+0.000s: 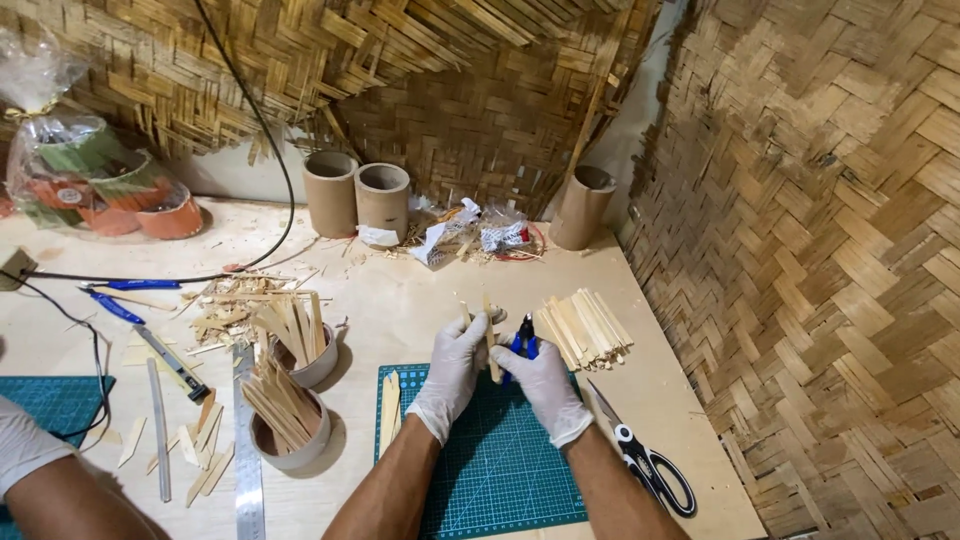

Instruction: Trimming small wooden sticks to size using hand-held cutters on a workbench.

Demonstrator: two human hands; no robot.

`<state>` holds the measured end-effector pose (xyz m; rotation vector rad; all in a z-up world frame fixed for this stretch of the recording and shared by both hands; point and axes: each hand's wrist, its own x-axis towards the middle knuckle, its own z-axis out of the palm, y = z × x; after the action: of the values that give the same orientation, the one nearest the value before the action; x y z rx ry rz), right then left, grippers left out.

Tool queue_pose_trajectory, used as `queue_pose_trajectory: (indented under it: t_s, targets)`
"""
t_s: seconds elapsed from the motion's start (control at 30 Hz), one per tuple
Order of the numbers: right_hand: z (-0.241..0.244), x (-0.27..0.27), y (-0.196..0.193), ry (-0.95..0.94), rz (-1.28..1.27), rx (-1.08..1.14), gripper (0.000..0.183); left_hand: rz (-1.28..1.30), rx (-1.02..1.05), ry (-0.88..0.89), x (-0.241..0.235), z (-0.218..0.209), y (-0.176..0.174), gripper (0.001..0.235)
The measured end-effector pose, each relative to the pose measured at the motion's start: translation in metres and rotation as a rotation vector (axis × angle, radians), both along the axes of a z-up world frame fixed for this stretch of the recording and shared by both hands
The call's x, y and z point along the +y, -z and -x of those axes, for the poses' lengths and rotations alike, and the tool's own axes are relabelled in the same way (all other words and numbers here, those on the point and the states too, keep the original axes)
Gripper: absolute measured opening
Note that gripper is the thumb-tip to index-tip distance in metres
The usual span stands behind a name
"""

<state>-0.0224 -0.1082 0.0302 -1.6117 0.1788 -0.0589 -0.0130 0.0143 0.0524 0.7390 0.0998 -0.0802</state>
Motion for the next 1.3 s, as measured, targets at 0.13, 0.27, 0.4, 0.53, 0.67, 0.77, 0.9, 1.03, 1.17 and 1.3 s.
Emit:
queue_pose_trajectory:
  t_s: [0.13, 0.27, 0.4, 0.53, 0.67, 0.77, 0.9, 1.03, 1.17, 1.3]
  targets:
    - [0.010, 0.002, -0.031, -0.069, -0.235, 0.099, 0.021, 0.203, 0.009, 0.153, 0.004, -0.009, 0.023, 0.023]
    - [0.014, 0.000, -0.051, -0.147, -0.268, 0.196, 0.015, 0.153, -0.011, 0.133, 0.004, -0.021, 0.040, 0.017]
    - [0.015, 0.002, -0.068, -0.062, -0.060, 0.133, 0.015, -0.186, -0.028, -0.057, 0.010, 0.002, -0.007, 0.017]
    - [-0.006, -0.007, -0.033, -0.041, 0.229, 0.027, 0.028, -0.353, 0.018, -0.086, 0.001, -0.006, 0.012, 0.034]
    - [-0.016, -0.020, -0.013, -0.057, 0.688, 0.074, 0.027, -0.460, 0.012, -0.061, -0.014, -0.023, 0.050, 0.024]
    - [-0.012, -0.019, -0.019, -0.085, 0.748, 0.149, 0.025, -0.516, -0.005, -0.058, -0.013, -0.017, 0.046, 0.013]
    - [-0.010, -0.020, -0.028, -0.091, 0.793, 0.181, 0.036, -0.542, -0.052, -0.061, -0.008, -0.007, 0.021, 0.007]
    - [-0.011, -0.025, -0.029, -0.095, 0.805, 0.165, 0.043, -0.563, -0.066, -0.046, -0.009, -0.007, 0.028, 0.010]
    - [-0.015, -0.027, -0.028, -0.112, 0.800, 0.166, 0.042, -0.596, -0.102, -0.060, -0.008, -0.004, 0.020, 0.012]
    - [-0.021, -0.034, -0.015, -0.136, 0.796, 0.203, 0.047, -0.607, -0.122, -0.064, -0.010, -0.008, 0.034, 0.013]
